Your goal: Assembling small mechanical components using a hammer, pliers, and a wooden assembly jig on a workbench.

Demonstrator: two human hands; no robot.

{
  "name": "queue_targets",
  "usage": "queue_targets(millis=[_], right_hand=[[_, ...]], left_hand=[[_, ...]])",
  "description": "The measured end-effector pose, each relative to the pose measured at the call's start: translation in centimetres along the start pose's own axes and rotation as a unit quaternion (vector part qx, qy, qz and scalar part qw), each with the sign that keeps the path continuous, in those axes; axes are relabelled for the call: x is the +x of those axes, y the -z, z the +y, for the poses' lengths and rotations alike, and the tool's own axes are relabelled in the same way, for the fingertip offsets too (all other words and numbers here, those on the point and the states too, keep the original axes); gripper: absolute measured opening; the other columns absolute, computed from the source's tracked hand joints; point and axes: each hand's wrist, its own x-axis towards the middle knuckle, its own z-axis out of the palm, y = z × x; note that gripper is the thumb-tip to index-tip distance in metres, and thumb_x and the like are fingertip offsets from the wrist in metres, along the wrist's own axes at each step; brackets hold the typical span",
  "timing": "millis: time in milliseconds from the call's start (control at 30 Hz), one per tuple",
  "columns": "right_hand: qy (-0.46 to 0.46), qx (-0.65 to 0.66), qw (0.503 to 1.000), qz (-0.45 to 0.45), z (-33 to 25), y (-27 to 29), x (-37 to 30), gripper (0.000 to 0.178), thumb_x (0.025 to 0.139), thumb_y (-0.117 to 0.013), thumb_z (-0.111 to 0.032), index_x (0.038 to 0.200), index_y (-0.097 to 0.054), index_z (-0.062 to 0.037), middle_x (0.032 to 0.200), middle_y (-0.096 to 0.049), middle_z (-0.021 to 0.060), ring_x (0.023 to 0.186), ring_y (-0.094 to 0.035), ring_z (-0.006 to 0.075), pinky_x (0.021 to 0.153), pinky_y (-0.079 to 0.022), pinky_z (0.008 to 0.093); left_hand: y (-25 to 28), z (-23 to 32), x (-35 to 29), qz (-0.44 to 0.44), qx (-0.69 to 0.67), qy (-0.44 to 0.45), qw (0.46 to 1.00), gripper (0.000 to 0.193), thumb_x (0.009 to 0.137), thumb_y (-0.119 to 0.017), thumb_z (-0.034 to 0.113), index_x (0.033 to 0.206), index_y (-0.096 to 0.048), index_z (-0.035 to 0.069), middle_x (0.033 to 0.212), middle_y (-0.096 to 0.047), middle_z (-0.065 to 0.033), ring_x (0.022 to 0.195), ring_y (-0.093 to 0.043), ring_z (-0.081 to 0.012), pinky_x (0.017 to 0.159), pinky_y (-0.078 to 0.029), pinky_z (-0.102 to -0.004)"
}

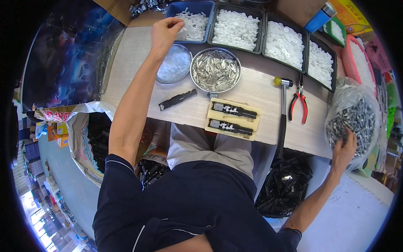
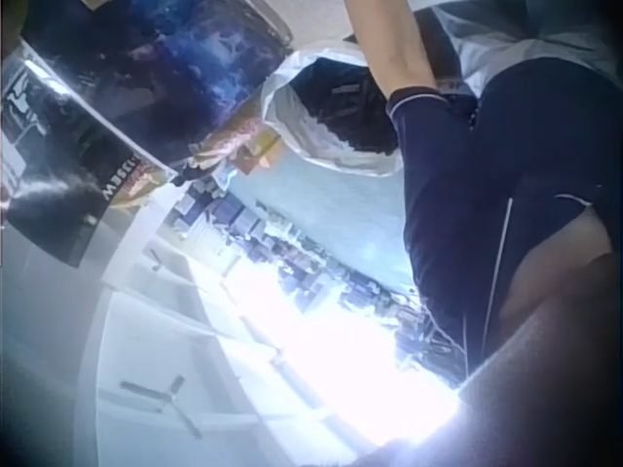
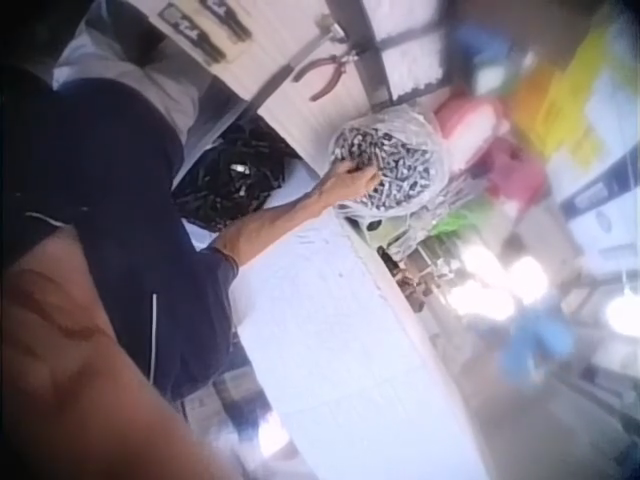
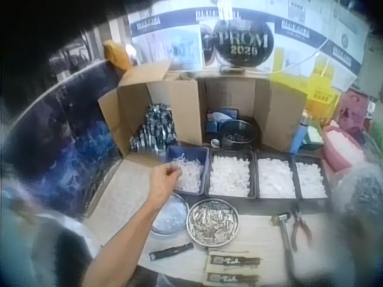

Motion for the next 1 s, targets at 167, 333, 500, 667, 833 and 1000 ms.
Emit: queue_targets(millis=[167,333,500,667,833,1000], right_hand=[[0.004,-0.004,1.0,-0.027,1.9,-1.6,0.0,0.03,0.091,-0.058,0.001,0.12,-0.064,-0.0019,0.114,-0.065,0.0178,0.105,-0.062,0.0357,0.093,-0.048,0.0405],[0.016,-0.014,1.0,-0.018,2.2,-1.7,0.4,0.026,0.093,-0.059,-0.001,0.118,-0.064,-0.0016,0.111,-0.066,0.018,0.103,-0.063,0.0365,0.09,-0.049,0.0419],[0.032,-0.018,0.999,-0.025,2.2,-1.8,0.7,0.025,0.093,-0.059,-0.001,0.117,-0.063,-0.0015,0.108,-0.067,0.0178,0.101,-0.064,0.0367,0.089,-0.049,0.042],[0.025,-0.007,1.0,0.016,1.9,-1.4,0.7,0.023,0.097,-0.057,-0.003,0.12,-0.063,0.0002,0.11,-0.068,0.0162,0.101,-0.066,0.0302,0.09,-0.051,0.0379],[0.028,-0.026,0.991,0.126,-2.4,-1.1,0.7,0.027,0.1,-0.057,-0.006,0.127,-0.059,0.0015,0.112,-0.067,0.0148,0.095,-0.067,0.0279,0.086,-0.052,0.0359],[-0.047,0.339,0.939,0.03,-13.2,-1.5,-1.1,0.035,0.102,-0.057,-0.005,0.137,-0.052,-0.0014,0.114,-0.064,0.0074,0.087,-0.063,0.0113,0.076,-0.05,0.0232]], left_hand=[[1.8,0.1,-1.1,0.058,-0.12,0.077,0.988,0.02,0.088,-0.076,0.017,0.097,-0.077,0.0,0.085,-0.073,-0.0022,0.077,-0.063,-0.009,0.072,-0.05,-0.025],[3.3,-0.1,-2.4,0.098,-0.173,0.072,0.977,0.02,0.087,-0.075,0.015,0.099,-0.076,-0.001,0.084,-0.074,-0.0063,0.076,-0.065,-0.0107,0.072,-0.052,-0.0271],[5.8,1.9,-7.1,0.101,-0.162,0.076,0.979,0.017,0.089,-0.073,0.013,0.099,-0.075,-0.001,0.087,-0.074,-0.0064,0.078,-0.065,-0.0117,0.072,-0.051,-0.0271],[7.0,2.2,-12.2,0.051,-0.064,0.08,0.993,0.01,0.087,-0.074,0.011,0.094,-0.076,0.004,0.089,-0.073,-0.0078,0.082,-0.065,-0.0189,0.078,-0.051,-0.0309],[6.4,1.2,-13.8,0.048,0.108,-0.121,0.986,0.008,0.08,-0.077,0.009,0.088,-0.075,0.008,0.089,-0.067,-0.0081,0.098,-0.059,-0.0298,0.085,-0.048,-0.04],[6.6,1.9,-14.4,0.059,0.098,-0.085,0.99,0.007,0.083,-0.075,0.009,0.09,-0.075,0.007,0.089,-0.068,-0.0078,0.092,-0.06,-0.0273,0.083,-0.048,-0.0373]])
